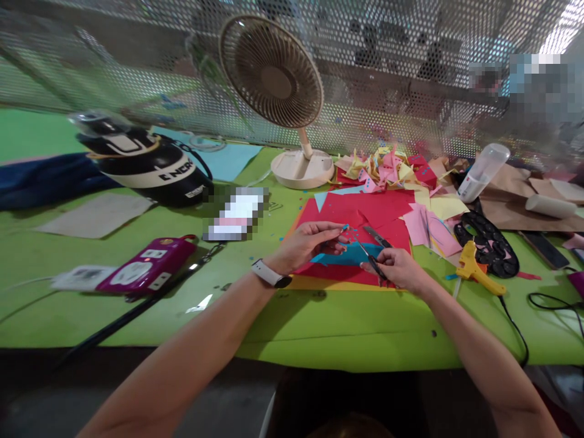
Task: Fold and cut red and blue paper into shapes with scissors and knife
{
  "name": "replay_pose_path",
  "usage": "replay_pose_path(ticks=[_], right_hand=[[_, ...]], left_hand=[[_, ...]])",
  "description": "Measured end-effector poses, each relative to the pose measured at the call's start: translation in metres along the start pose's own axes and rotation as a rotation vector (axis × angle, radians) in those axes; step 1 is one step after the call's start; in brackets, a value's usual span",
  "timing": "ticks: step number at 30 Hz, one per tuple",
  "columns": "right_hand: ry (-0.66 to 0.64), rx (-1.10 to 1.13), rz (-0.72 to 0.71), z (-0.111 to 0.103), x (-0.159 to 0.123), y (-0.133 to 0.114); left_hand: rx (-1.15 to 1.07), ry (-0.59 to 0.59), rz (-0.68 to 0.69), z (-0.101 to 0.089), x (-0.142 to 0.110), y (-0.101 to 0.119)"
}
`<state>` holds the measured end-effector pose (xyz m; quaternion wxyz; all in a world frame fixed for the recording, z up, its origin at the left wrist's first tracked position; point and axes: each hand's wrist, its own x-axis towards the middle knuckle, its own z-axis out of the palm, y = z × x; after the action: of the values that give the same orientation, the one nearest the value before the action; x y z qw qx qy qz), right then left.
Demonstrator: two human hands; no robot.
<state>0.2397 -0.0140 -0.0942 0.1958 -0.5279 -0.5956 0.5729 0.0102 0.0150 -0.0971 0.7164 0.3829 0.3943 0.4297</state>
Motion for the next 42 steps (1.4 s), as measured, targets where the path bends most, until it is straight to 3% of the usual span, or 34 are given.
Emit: replay_pose_path(ticks=[20, 27, 42], right_hand=[[0.048, -0.043, 0.034, 0.003, -0.003, -0.009], [0.057, -0.039, 0.005, 0.001, -0.001, -0.002], [0.027, -0.01, -0.004, -0.001, -0.005, -0.008]], left_hand=[[0.041, 0.001, 0.004, -0.002, 0.001, -0.002], [0.043, 0.005, 0.013, -0.003, 0.001, -0.002], [0.013, -0.019, 0.066, -0.002, 0.003, -0.004]])
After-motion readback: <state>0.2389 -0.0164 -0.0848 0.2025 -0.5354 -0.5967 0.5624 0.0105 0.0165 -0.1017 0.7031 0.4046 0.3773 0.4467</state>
